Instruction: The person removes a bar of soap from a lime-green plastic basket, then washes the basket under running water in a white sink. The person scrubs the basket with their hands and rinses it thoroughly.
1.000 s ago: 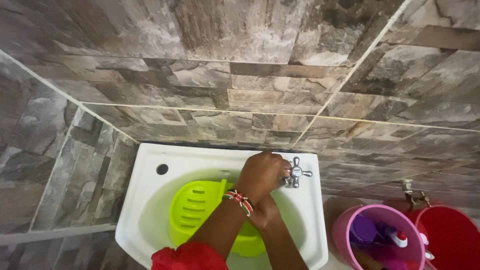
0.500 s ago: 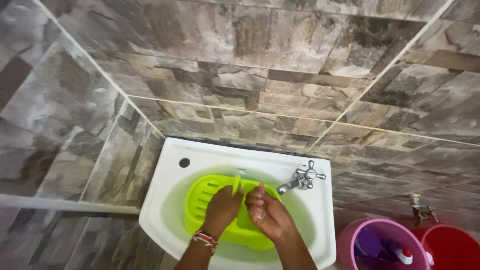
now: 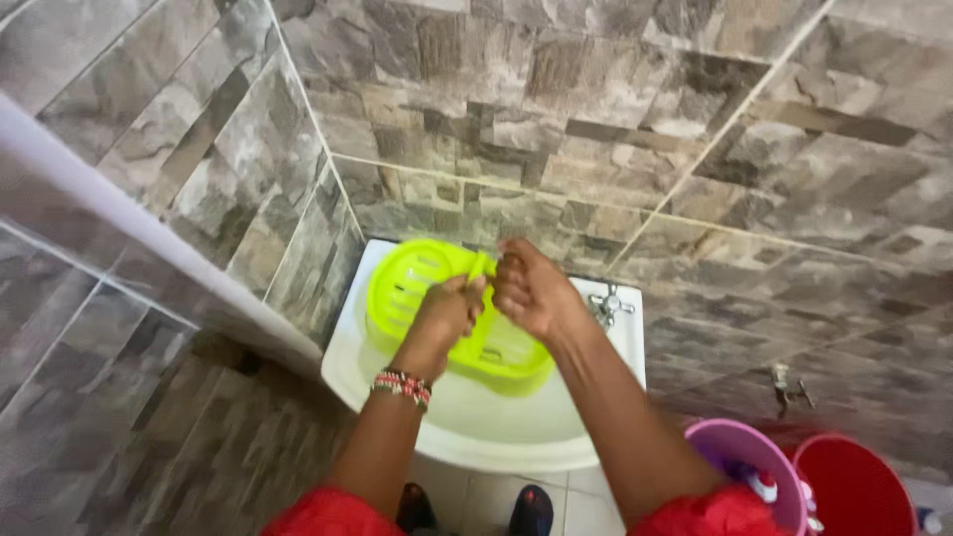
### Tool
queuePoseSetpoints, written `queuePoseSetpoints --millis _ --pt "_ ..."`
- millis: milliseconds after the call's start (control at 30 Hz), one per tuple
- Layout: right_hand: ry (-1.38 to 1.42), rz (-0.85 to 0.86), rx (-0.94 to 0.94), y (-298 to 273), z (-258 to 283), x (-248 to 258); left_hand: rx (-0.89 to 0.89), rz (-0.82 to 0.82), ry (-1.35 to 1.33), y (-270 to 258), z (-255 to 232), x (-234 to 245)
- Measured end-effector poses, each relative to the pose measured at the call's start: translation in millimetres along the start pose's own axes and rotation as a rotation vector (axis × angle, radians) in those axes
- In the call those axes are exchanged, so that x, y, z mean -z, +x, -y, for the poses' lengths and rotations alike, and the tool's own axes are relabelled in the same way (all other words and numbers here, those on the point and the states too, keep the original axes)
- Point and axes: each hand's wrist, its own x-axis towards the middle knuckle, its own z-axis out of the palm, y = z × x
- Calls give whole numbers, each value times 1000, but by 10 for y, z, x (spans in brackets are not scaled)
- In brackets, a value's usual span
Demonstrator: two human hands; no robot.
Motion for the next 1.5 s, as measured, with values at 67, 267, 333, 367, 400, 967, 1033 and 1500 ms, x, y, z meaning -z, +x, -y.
queuePoseSetpoints --millis 67,267,333,367,400,967,1033,1500 --pt "-142 6 57 -57 46 -135 -31 23 -29 -32 -112 49" --pt "-351 -50 197 -493 203 -589 -34 88 -58 -252 -359 35" --pt "-406 -157 181 -655 246 -676 -37 99 -59 -310 -349 23" --pt "-438 -131 197 -720 251 -682 -38 110 -76 -309 -326 18" --pt "-467 -104 211 -768 239 -673 -38 120 -94 -297 -292 20" --pt "-2281 248 68 -692 19 -297 -215 -92 155 -319 -547 -136" --pt "-2243 248 134 -689 34 -311 -217 -161 210 -300 -571 -150" --pt "-2096 -151 390 -876 -380 -456 -402 -484 205 -315 -574 -371"
